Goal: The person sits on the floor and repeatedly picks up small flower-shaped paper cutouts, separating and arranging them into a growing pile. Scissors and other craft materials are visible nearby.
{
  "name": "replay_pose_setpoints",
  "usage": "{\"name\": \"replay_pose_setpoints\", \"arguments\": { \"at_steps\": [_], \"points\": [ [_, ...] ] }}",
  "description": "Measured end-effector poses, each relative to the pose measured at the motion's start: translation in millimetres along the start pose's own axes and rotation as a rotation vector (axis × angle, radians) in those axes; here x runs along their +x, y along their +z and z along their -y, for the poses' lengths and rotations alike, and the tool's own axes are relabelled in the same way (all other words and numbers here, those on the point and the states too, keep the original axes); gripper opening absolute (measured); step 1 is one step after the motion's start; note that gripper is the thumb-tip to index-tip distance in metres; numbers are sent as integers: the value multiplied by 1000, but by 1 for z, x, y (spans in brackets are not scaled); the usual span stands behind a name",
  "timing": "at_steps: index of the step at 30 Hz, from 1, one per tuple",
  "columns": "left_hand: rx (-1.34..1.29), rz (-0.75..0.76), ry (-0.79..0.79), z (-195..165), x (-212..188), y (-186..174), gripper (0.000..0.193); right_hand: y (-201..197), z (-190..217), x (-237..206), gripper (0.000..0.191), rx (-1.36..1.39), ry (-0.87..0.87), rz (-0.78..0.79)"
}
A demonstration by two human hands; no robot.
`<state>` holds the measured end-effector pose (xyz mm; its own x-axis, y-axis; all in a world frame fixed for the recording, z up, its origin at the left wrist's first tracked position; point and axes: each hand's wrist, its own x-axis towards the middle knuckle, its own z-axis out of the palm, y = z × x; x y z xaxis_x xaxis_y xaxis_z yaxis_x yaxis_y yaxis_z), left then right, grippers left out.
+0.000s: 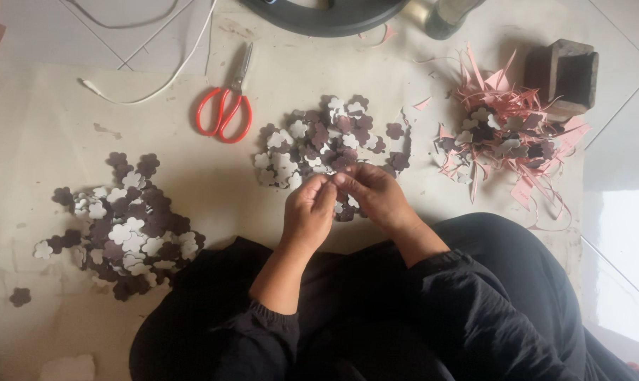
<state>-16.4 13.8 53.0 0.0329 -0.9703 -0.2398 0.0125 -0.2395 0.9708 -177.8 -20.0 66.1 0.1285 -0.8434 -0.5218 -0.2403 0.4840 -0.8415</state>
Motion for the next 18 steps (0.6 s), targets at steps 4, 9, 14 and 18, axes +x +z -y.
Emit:
{"name": "replay_pose_setpoints", "arguments": {
  "at_steps": [4, 9, 14, 18],
  "points": [
    [-150, 21, -38, 5, 4, -3, 24, 0, -2, 2, 32, 312, -107, 14],
    [-215, 70, -59, 7, 3, -2, 22, -1, -14, 7, 22, 316, -196, 120],
    [-157, 47, -46, 4, 4, -5, 24, 0, -9, 4, 21, 175, -142, 65],
    [-232, 33, -70, 2, 6, -6, 27, -9, 7, -6, 35, 3, -129, 148]
  ]
}}
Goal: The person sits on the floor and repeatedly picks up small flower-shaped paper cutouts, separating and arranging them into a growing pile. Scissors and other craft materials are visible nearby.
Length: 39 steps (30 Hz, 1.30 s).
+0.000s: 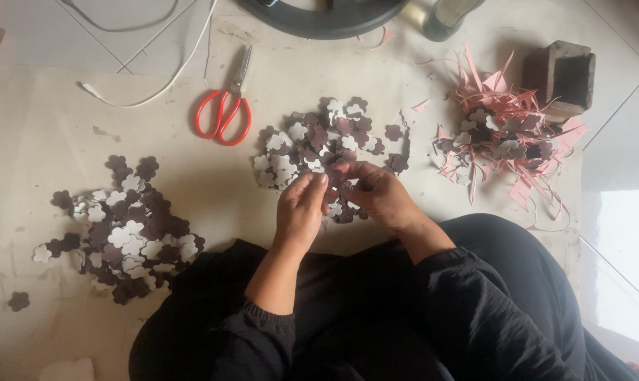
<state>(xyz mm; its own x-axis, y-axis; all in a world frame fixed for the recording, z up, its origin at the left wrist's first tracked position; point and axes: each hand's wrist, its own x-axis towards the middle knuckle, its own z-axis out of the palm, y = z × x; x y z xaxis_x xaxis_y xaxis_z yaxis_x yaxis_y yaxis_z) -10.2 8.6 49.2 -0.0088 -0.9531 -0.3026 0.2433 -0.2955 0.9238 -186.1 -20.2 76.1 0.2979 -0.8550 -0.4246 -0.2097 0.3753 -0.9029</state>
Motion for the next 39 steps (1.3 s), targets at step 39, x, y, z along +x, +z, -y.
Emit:
{"name": "replay_pose_setpoints", "arguments": {
  "at_steps": [39],
  "points": [
    [-568, 166, -146, 6, 3, -4, 40, 14, -14, 2, 37, 125, 49, -165]
  ]
}}
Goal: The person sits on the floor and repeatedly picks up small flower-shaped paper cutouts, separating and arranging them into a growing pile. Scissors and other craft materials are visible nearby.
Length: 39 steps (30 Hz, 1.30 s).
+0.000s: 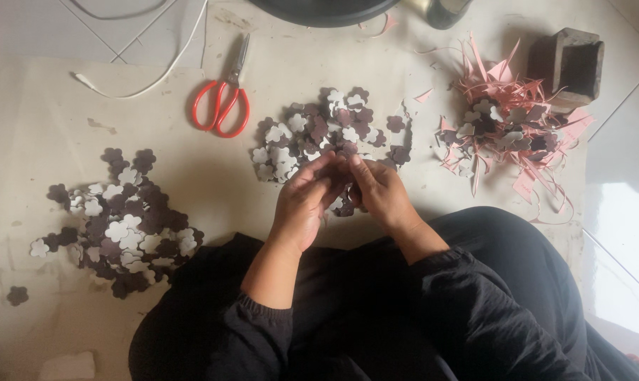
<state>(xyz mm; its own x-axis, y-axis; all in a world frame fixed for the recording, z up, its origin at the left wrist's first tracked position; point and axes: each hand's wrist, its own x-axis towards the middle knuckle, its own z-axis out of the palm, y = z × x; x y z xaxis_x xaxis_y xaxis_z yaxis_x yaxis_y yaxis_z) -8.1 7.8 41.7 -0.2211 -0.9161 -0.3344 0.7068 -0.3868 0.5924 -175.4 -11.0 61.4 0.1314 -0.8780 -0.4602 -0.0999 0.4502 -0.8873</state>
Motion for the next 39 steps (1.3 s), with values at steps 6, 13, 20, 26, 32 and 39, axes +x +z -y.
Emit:
{"name": "replay_pose_setpoints", "arguments": {
  "at_steps": [6, 13, 20, 26, 32, 39],
  "points": [
    [183, -50, 98, 8, 4, -5, 28, 7, -13, 6, 27, 124, -183, -6],
    [120, -255, 29, -1, 1, -1, 41, -1, -8, 10, 18, 335, -139, -12],
    [72, -157, 6, -2, 0, -3, 46, 13, -23, 5, 33, -204, -404, -38],
    [152, -159, 55, 6, 4, -7, 36, 4, -28, 15, 30, 188, -113, -139],
    [107, -145, 77, 11, 4, -8, 35, 6, -26, 14, 28, -187, -235, -191],
    [421, -409, -19, -7, 4, -7, 37, -19, -9, 15, 23, -679, -78, -156]
  ]
}}
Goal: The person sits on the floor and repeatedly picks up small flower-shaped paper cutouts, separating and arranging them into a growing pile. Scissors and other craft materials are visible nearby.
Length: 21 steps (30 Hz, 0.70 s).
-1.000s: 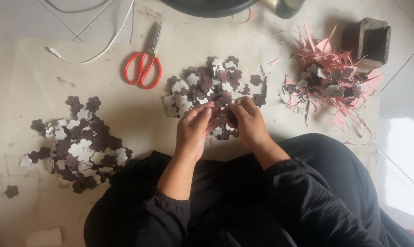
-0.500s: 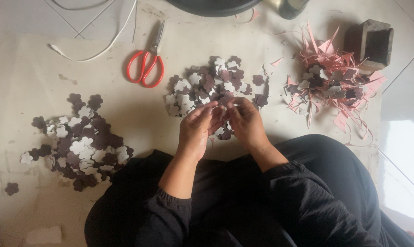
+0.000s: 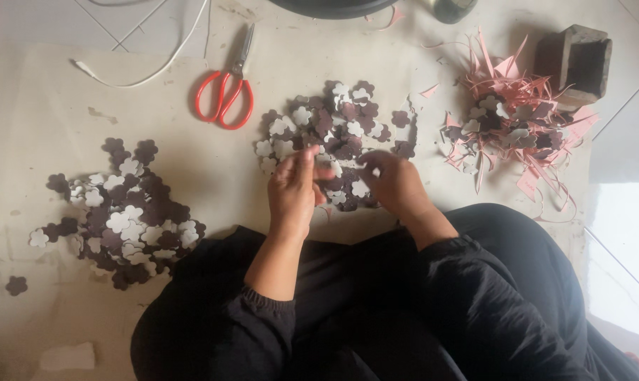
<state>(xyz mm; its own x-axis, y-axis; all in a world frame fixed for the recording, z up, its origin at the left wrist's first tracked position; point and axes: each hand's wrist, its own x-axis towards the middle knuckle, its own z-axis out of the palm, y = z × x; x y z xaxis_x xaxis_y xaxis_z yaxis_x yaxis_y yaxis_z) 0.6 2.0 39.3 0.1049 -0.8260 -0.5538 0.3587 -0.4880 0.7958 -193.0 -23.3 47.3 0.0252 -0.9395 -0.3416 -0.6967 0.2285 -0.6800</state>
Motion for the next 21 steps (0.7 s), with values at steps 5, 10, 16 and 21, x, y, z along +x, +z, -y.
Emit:
{"name": "replay_pose_setpoints", "arguments": {
  "at_steps": [5, 10, 16, 21],
  "points": [
    [194, -6, 479, 4, 2, 0, 34, 17, -11, -20, 41, -612, -77, 136],
    [32, 39, 189, 13, 7, -5, 36, 19, -24, -19, 28, -757, -112, 12],
    [-54, 181, 174, 20, 12, -12, 31, 13, -2, -24, 31, -727, 41, -13],
    [-11, 213, 107, 17, 8, -18, 31, -3, 24, -45, 21, -698, -86, -157]
  ]
}}
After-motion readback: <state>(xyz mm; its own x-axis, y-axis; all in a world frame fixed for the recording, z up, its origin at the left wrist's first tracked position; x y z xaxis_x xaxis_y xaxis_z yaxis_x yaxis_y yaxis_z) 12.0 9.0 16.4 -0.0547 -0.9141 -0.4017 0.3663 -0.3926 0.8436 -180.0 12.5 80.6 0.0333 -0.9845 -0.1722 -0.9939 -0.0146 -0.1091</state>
